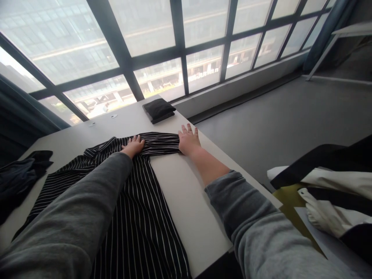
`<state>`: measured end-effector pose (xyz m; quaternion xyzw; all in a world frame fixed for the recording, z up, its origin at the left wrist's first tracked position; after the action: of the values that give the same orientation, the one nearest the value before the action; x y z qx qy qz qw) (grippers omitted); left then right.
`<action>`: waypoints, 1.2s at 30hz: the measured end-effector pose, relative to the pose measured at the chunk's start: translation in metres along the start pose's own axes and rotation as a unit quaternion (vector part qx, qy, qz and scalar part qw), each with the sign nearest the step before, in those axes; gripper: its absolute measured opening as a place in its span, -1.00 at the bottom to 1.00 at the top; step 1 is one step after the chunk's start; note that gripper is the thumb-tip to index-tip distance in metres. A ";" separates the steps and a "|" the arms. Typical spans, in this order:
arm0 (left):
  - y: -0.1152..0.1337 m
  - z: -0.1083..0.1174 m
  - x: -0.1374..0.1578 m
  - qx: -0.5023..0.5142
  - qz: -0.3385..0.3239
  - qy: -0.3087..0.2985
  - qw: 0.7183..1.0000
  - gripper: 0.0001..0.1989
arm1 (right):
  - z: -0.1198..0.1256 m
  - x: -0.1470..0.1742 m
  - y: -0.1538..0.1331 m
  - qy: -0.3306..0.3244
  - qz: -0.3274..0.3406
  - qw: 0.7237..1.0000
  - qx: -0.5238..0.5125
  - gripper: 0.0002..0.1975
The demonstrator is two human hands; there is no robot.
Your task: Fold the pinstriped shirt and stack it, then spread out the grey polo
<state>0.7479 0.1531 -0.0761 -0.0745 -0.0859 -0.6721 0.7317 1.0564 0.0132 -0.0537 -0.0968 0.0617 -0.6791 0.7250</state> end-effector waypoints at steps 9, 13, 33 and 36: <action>0.009 0.001 0.007 0.012 -0.024 0.052 0.998 -0.25 | 0.014 0.020 0.001 -0.028 -0.080 0.996 -0.004 -0.54; 0.010 -0.004 0.015 0.007 -0.066 0.035 0.997 -0.25 | 0.008 0.011 0.007 -0.090 -0.064 0.993 -0.032 -0.64; 0.009 -0.005 0.015 0.017 -0.054 0.033 0.998 -0.22 | -0.023 -0.003 -0.012 -0.138 -0.026 0.990 -0.019 -0.21; 0.008 -0.006 0.014 0.016 -0.053 0.034 0.998 -0.22 | -0.025 -0.003 -0.002 -0.167 -0.080 0.983 -0.017 -0.22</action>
<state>0.7571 0.1385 -0.0781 -0.0349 -0.0756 -0.7108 0.6984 1.0489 0.0146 -0.0781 -0.2257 -0.0567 -0.7081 0.6667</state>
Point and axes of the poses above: each hand's wrist, its own x-axis away from the middle knuckle, its own z-axis out of the back of the hand, y = z × x, the point moved 5 cm from there along -x, towards the middle knuckle, and after that the axes turned 9 degrees about -y, right-handed, at the moved point
